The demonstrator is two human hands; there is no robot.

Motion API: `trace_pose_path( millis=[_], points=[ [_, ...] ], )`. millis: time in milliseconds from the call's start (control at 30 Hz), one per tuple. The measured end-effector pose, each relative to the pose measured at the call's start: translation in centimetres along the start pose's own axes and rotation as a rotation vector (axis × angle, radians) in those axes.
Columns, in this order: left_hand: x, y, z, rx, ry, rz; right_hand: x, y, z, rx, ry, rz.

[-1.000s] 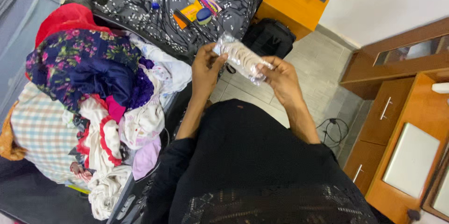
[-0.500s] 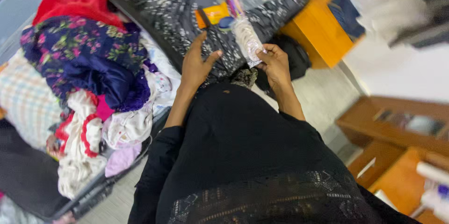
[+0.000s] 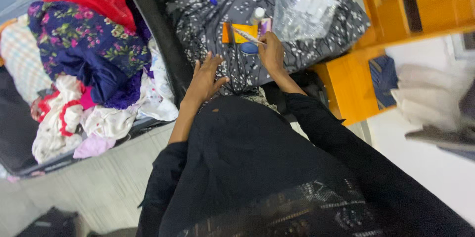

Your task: The person picks up and handles various items including a yellow tube, a jar, a comb, and pieces of clothing, then places them into or rearranges them within an open suitcase.

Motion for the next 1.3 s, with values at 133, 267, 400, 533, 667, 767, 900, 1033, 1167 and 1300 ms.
trace_pose_path(
  millis=[133, 267, 400, 533, 667, 767, 900, 1033, 1167, 1300],
  points=[
    [-0.9, 1.1, -2.3, -0.083, 0.100, -0.012, 0.2, -3.5, 1.4, 0.101, 0.084, 0.019],
    [-2.7, 1.9, -3.7, -0.151, 0.116, -0.044, 0.8, -9.5, 0.0, 0.209, 0.310, -0.046],
    [-3.8, 2.6, -4.2, -0.172, 0.166, -0.029, 0.4, -13.6, -3.5, 0.396, 0.541, -0.164],
    [-4.5, 2.6, -4.0, -0.184, 0.137, -0.024, -1.2, -15.0, -6.6, 0.490, 0.621, -0.285],
    [-5.2, 1.7, -4.3, -0.099, 0.102, -0.018, -3.1, -14.8, -9.0, 0.627, 0.596, -0.343],
    [-5.9, 1.9, -3.9, -0.081, 0.069, 0.010, -3.1, -13.8, -9.0, 0.599, 0.541, -0.185],
    [-6.6, 2.7, -4.7, -0.125, 0.053, 0.037, -2.8, -10.5, -8.7, 0.506, 0.331, 0.053],
    [-5.9, 4.0, -7.9, -0.224, 0.071, 0.057, -2.9, -6.7, -7.3, 0.633, -0.143, 0.022],
    [-5.0, 6.2, -13.0, -0.391, 0.055, -0.006, 7.0, -0.5, -5.4, 0.207, 0.217, 0.331],
    [-3.6, 8.3, -20.2, -0.576, 0.048, -0.078, 19.1, 1.3, -6.1, 0.115, 0.347, 0.260]
  ],
)
Point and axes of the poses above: each hand's wrist, its own z-axis towards the middle knuckle, its own y-axis out of the back of the hand, x = y × z, the point moved 5 cm from there along z, towards the middle knuckle, and after that the axes turned 3 degrees about -z, right-handed, at the moved point
